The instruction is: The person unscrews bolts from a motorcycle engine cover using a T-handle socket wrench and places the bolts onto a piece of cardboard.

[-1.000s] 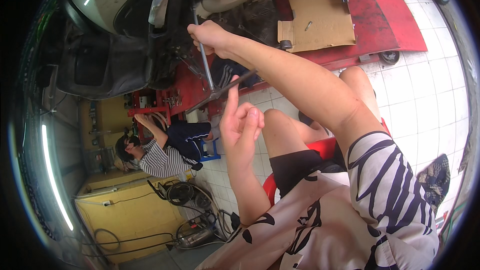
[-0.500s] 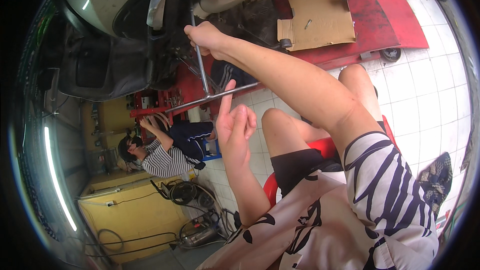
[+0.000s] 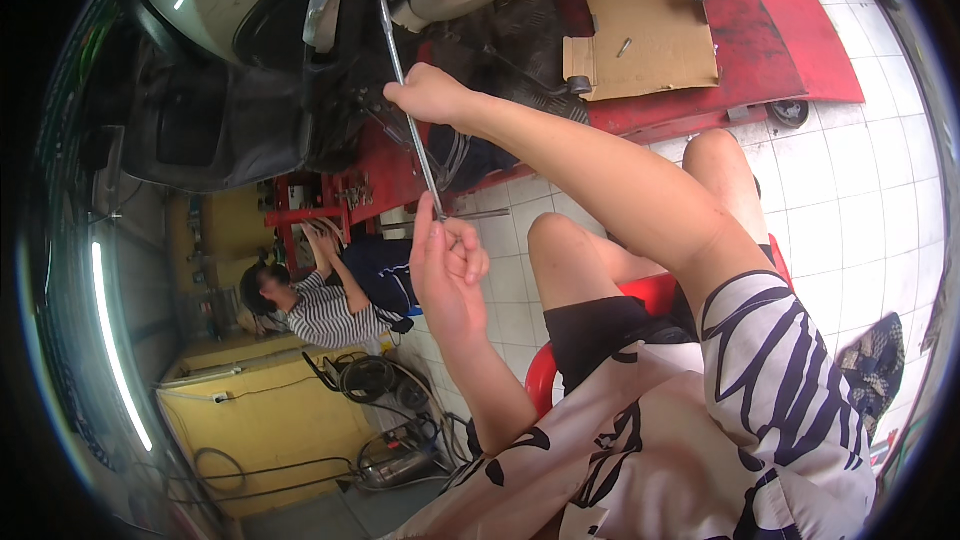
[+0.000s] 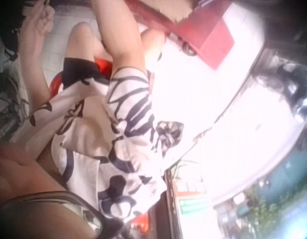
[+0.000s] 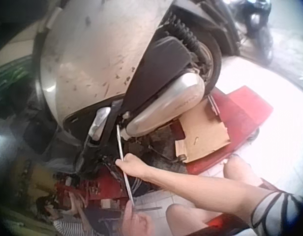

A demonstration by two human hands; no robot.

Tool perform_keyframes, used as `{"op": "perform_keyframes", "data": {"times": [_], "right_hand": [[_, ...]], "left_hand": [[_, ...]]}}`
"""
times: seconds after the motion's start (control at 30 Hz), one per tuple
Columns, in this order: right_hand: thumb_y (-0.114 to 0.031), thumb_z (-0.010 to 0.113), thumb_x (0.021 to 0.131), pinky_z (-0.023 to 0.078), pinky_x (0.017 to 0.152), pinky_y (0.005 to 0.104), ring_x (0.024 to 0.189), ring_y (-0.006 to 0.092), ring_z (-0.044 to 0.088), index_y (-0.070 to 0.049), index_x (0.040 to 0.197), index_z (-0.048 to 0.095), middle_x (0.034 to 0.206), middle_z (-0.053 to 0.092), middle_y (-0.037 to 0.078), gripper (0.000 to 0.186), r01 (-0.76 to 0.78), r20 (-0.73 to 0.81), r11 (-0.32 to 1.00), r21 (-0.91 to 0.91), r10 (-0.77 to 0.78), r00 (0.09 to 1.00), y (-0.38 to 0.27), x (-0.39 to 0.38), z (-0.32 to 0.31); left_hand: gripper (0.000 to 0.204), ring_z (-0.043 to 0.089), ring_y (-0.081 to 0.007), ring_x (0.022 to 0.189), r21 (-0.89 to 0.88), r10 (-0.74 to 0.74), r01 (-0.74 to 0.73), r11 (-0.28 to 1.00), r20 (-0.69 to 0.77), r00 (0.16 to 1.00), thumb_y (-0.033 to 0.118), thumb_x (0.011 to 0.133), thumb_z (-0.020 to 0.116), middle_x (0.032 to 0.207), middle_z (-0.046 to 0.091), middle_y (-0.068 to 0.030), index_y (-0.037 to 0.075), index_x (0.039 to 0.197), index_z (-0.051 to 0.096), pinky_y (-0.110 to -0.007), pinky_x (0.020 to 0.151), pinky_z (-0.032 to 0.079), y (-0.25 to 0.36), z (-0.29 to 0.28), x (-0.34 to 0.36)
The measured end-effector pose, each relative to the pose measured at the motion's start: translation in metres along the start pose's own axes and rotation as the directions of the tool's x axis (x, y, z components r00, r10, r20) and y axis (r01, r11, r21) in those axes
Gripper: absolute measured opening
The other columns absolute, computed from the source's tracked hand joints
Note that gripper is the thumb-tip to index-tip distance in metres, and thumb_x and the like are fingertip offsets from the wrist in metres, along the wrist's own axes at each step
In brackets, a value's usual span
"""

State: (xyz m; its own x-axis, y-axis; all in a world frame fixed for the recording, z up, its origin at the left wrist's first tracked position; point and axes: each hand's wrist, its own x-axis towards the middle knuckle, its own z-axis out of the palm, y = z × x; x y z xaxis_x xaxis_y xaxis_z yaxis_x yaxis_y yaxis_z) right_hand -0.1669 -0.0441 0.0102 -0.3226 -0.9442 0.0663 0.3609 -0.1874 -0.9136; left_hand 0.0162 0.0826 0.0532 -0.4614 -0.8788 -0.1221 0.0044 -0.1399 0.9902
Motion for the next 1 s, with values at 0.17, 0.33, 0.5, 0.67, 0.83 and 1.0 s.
{"op": "perform_keyframes", "data": {"times": [0.17, 0.33, 0.5, 0.67, 0.83, 1.0], "right_hand": [[-0.029, 0.053, 0.087, 0.033, 0.049, 0.032, 0.052, 0.0124, 0.044, -0.004, 0.058, 0.051, 0.053, 0.047, 0.002, 0.039, 0.021, 0.108, 0.983, -0.184, -0.001, 0.994, 0.028, -0.041, -0.03], [-0.029, 0.044, 0.099, 0.023, 0.042, 0.0276, 0.043, 0.0091, 0.03, -0.016, 0.056, 0.038, 0.049, 0.034, -0.003, 0.045, -0.311, 0.138, 0.895, 0.321, 0.28, 0.95, 0.122, -0.1, -0.097], [-0.031, 0.039, 0.103, 0.018, 0.043, 0.028, 0.043, 0.0118, 0.02, -0.017, 0.054, 0.027, 0.048, 0.021, -0.004, 0.052, -0.508, 0.313, 0.482, 0.715, 0.428, 0.848, 0.161, -0.144, -0.111], [-0.03, 0.036, 0.104, 0.018, 0.045, 0.0283, 0.044, 0.0116, 0.017, -0.016, 0.053, 0.025, 0.048, 0.021, -0.004, 0.054, -0.49, 0.419, 0.429, 0.758, 0.255, 0.871, 0.156, -0.126, -0.115], [-0.03, 0.036, 0.103, 0.019, 0.045, 0.0285, 0.044, 0.0113, 0.018, -0.017, 0.054, 0.025, 0.049, 0.021, -0.004, 0.052, -0.463, 0.396, 0.38, 0.8, 0.245, 0.885, 0.155, -0.114, -0.122], [-0.029, 0.037, 0.103, 0.019, 0.045, 0.0275, 0.044, 0.0102, 0.019, -0.017, 0.055, 0.025, 0.049, 0.02, -0.005, 0.051, -0.462, 0.387, 0.425, 0.779, 0.255, 0.886, 0.146, -0.119, -0.123]], "left_hand": [[0.04, 0.039, -0.0023, 0.055, 0.351, -0.106, 0.06, 0.934, 0.114, 0.988, 0.017, 0.101, 0.05, 0.071, 0.055, -0.0016, -0.001, 0.137, 0.05, -0.018, 0.048, 0.028, 0.007, 0.0, 0.001], [0.033, 0.041, -0.0005, 0.056, 0.538, 0.169, -0.234, 0.81, 0.169, 0.971, 0.011, 0.097, 0.058, 0.067, 0.052, 0.0027, 0.0, 0.128, 0.058, -0.018, 0.05, 0.03, -0.016, 0.009, 0.076], [0.04, 0.038, -0.0113, 0.047, 0.703, 0.599, -0.465, 0.538, 0.068, 0.798, 0.008, 0.087, 0.064, 0.051, 0.043, -0.0047, -0.002, 0.125, 0.059, -0.029, 0.051, 0.037, 0.0, 0.047, 0.19], [0.04, 0.062, -0.0259, 0.054, 0.784, 0.707, -0.379, 0.491, -0.105, 0.699, 0.02, 0.087, 0.062, 0.055, 0.06, -0.0114, 0.001, 0.122, 0.063, -0.039, 0.061, 0.049, 0.002, 0.08, 0.254], [0.03, 0.071, -0.0276, 0.075, 0.759, 0.685, -0.254, 0.6, -0.323, 0.653, 0.027, 0.084, 0.067, 0.071, 0.071, -0.011, 0.003, 0.102, 0.072, -0.038, 0.072, 0.052, 0.008, 0.102, 0.277], [0.024, 0.068, -0.0194, 0.086, 0.518, 0.711, -0.496, 0.697, -0.409, 0.572, 0.007, 0.078, 0.075, 0.093, 0.073, -0.0119, -0.011, 0.093, 0.068, -0.033, 0.079, 0.051, 0.01, 0.102, 0.298]]}}
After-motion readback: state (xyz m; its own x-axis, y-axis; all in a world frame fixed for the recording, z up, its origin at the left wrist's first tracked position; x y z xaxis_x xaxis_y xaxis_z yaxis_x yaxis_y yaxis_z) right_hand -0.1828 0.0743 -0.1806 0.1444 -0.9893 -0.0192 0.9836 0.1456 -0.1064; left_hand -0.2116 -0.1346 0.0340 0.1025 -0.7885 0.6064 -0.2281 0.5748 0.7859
